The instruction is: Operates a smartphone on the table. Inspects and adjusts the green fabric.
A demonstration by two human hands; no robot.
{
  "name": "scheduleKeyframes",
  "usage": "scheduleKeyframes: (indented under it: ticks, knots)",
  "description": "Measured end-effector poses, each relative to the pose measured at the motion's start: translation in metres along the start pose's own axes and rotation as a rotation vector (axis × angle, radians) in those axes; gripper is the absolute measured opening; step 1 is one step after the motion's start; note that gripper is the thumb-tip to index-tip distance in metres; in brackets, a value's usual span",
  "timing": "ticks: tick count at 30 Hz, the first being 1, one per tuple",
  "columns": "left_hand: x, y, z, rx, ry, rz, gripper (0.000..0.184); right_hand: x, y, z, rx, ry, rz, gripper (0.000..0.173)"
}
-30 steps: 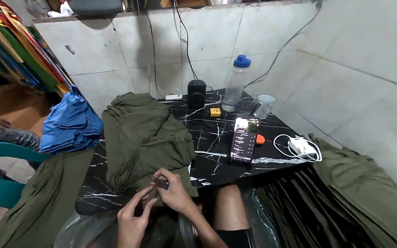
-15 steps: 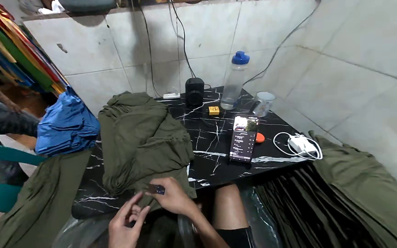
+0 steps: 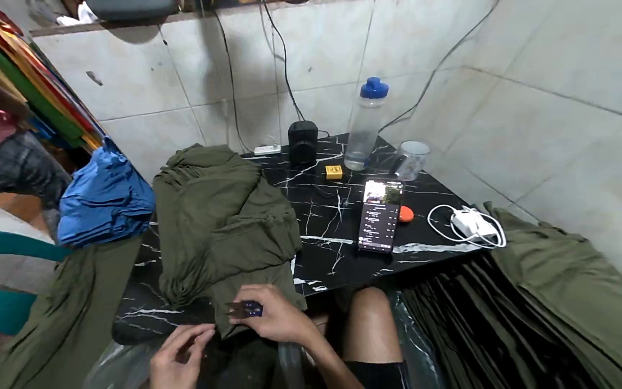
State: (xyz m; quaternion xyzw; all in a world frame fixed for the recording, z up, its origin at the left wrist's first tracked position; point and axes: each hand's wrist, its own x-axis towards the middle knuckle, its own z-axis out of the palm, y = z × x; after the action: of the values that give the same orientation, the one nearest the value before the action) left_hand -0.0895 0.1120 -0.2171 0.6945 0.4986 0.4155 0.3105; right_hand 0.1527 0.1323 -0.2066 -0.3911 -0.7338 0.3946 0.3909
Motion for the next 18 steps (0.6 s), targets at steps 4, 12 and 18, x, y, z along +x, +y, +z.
scheduleKeyframes:
  ticks: [4,12,18]
  knots:
    - [0.001,0.004,0.005,0.030,0.063,0.027,0.012,-0.003,-0.005,0.000,-0.058,-0.031,0.039,0.032]
    - [-0.002,0.033,0.026,-0.107,-0.013,-0.184,0.015,-0.005,-0.009,0.001,-0.090,-0.007,0.065,0.019]
    - [-0.004,0.021,0.032,-0.182,0.055,-0.187,0.040,-0.007,-0.010,-0.002,-0.104,-0.015,0.094,0.020]
